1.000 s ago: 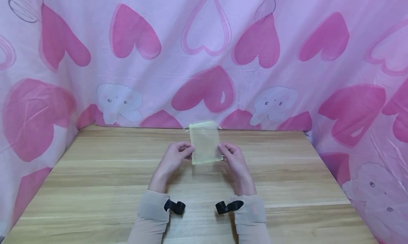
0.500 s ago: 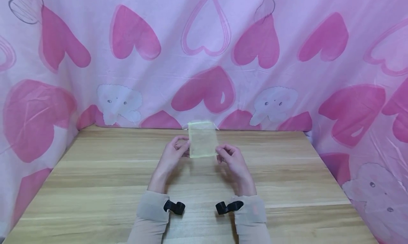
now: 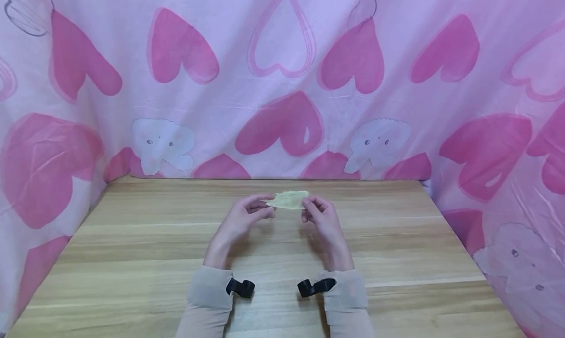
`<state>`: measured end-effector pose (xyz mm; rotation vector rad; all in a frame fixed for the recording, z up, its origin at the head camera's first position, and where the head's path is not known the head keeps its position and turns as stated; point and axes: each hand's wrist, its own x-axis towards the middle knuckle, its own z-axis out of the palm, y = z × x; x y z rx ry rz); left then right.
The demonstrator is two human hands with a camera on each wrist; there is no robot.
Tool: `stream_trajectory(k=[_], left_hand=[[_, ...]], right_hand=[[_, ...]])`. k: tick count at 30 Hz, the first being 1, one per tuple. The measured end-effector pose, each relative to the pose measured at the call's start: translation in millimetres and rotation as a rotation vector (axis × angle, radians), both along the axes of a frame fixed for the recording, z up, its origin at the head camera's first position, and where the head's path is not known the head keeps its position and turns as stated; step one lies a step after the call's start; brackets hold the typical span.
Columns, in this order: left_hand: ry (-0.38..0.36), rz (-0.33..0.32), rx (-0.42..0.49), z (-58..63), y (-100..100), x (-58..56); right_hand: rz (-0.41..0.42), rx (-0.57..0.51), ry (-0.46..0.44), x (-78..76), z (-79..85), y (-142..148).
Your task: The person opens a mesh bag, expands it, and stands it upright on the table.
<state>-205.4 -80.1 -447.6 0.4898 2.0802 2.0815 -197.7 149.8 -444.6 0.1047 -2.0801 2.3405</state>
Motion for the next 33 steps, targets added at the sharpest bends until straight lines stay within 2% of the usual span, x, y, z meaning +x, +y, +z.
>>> stream_trajectory(k=[9, 14, 20, 23, 28, 33], left_hand=[[0.049, 0.165, -0.036, 1.0, 5, 0.3], [0.068, 0.230, -0.047, 1.9, 4, -0.1], [0.074, 0.271, -0.035, 1.9, 3, -0.9], [0.087, 0.287, -0.021, 2.2, 2, -1.2], [0.090, 0.298, -0.006, 2.9, 2, -1.3], [0.070, 0.286, 0.002, 3.1, 2, -1.8]], right_hand=[[0.004, 0.026, -0.053, -1.0, -2.6, -2], [0.012, 0.024, 0.006, -1.7, -3.6, -1], [0.113, 0.081, 0.163, -1.6, -4.9, 5], [0.176, 0.141, 0.208, -0.9, -4.1, 7], [0.213, 0.226, 0.205, 3.2, 5.8, 1], [0.155, 0.251, 0.161, 11.1, 23.4, -13]])
